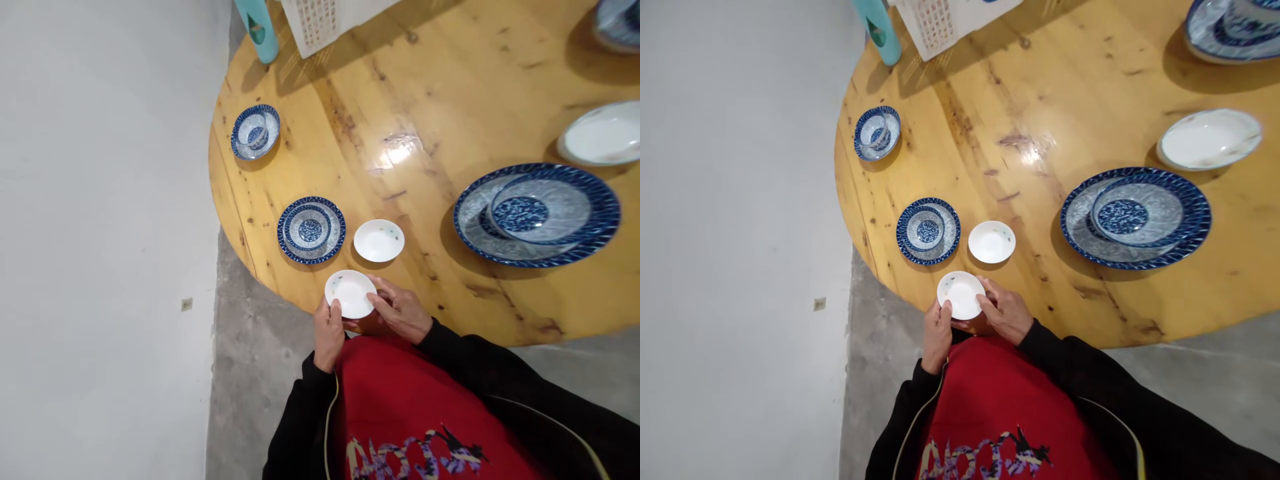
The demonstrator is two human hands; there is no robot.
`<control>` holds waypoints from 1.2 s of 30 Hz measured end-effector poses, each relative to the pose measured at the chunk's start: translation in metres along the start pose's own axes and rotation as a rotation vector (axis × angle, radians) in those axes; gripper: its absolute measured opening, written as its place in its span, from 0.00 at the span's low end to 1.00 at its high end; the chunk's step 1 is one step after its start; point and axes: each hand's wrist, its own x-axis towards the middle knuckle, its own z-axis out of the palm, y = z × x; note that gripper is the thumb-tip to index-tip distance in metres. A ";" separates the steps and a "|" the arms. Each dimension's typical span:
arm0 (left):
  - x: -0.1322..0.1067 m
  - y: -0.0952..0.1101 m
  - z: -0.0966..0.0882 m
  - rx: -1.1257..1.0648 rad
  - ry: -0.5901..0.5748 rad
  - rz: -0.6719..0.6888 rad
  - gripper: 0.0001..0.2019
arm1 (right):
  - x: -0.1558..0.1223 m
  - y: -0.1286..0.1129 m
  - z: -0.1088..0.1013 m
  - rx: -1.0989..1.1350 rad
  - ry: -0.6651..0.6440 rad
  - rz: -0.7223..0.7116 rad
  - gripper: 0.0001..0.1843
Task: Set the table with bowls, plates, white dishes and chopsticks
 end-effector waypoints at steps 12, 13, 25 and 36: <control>0.016 -0.029 -0.127 0.112 -0.008 0.232 0.22 | 0.011 -0.034 0.117 -0.017 0.021 -0.020 0.33; 0.018 -0.033 -0.144 0.144 0.005 0.264 0.21 | 0.012 -0.040 0.133 0.005 0.022 -0.008 0.34; 0.048 -0.049 -0.240 0.265 -0.065 0.405 0.17 | 0.020 -0.064 0.228 0.029 0.182 0.044 0.37; 0.088 -0.013 -0.264 0.238 -0.021 0.395 0.17 | 0.079 -0.090 0.237 0.089 0.148 0.017 0.38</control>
